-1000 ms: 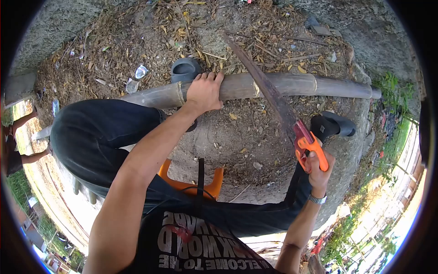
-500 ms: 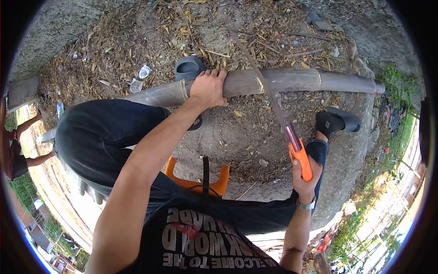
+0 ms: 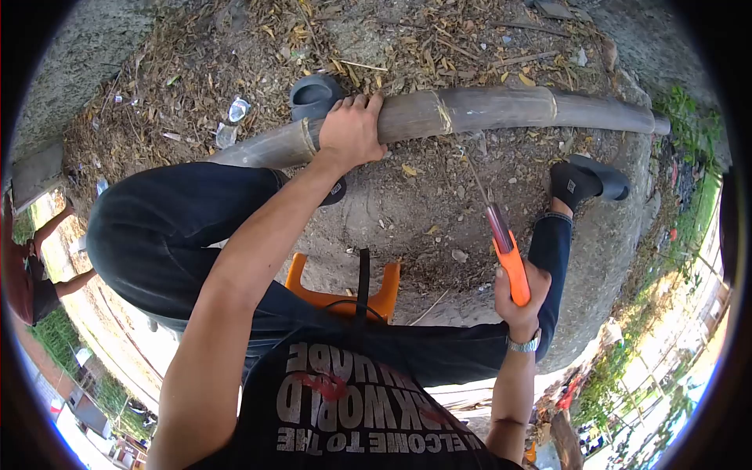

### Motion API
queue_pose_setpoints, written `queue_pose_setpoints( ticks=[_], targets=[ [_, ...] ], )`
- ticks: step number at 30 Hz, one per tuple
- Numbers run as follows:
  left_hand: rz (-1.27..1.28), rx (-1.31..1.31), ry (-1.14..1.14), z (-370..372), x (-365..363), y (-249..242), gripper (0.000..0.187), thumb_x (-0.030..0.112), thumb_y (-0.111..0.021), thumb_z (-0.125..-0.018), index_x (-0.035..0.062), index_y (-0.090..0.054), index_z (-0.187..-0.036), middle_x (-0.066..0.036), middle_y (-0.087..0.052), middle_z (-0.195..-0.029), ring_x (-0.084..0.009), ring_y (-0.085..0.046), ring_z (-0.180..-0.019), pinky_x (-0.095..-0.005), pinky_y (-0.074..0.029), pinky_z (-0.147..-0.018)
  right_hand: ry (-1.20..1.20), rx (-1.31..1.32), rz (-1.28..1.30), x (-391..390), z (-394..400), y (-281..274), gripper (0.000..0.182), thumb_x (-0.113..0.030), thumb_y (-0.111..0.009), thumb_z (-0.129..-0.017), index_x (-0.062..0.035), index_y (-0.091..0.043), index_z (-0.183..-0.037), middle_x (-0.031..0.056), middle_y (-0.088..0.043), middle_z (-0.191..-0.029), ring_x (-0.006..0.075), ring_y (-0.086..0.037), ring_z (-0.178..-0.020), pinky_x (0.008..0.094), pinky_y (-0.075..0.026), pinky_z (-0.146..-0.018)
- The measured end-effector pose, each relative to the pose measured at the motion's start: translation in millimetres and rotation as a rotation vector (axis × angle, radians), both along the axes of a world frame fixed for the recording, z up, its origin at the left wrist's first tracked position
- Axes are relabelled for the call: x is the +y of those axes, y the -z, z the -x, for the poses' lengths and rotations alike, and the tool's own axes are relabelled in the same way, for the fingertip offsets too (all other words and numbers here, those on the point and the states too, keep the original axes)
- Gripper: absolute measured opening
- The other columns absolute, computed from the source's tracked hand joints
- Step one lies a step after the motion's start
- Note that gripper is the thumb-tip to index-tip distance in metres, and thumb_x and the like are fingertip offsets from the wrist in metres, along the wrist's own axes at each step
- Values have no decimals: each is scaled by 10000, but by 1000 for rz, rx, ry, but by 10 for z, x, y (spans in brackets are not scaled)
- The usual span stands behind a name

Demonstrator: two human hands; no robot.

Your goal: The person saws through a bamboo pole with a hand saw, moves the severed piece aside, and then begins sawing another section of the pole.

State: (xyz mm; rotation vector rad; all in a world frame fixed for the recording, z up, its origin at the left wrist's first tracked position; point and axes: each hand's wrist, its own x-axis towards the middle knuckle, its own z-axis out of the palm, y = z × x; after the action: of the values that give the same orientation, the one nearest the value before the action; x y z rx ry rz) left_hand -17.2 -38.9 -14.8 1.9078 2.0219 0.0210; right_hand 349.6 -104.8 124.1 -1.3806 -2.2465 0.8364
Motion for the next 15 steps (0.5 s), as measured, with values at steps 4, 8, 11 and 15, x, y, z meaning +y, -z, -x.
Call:
queue_pose_setpoints(
  ticks=[4,8,11,15],
  targets=[
    [85,9,11,30,195,-197,907,366,-876,-626,62,-542,-1413,-202,-695,-1217,-379,-707,-1103,-441,-593,-946,41,65,21,453,406,190,186,-154,-782,-843,-43,-648,-777,80,-555,-580,251,-570,-457,344,-435,-483],
    [129,-18,15,78,181,-134,883,352,-876,-621,55,-550,-1385,-199,-703,-1190,-391,-717,-1060,-444,-609,-909,54,18,64,41,-157,60,133,-183,-731,-863,-63,-691,-823,78,-571,-602,269,-581,-479,355,-448,-506],
    [0,-3,19,66,51,53,865,352,-886,-621,52,-551,-1359,-192,-704,-1177,-394,-713,-1060,-449,-604,-923,-10,-91,-37,-186,-218,-138,128,-192,-718,-873,-72,-695,-836,71,-569,-608,269,-588,-490,360,-449,-514],
    [35,16,32,14,89,-33,913,365,-892,-625,72,-533,-1412,-202,-704,-1214,-399,-708,-1096,-453,-600,-940,62,93,94,400,366,273,144,-170,-770,-853,-69,-676,-812,62,-556,-587,242,-558,-454,341,-438,-489]
  ],
)
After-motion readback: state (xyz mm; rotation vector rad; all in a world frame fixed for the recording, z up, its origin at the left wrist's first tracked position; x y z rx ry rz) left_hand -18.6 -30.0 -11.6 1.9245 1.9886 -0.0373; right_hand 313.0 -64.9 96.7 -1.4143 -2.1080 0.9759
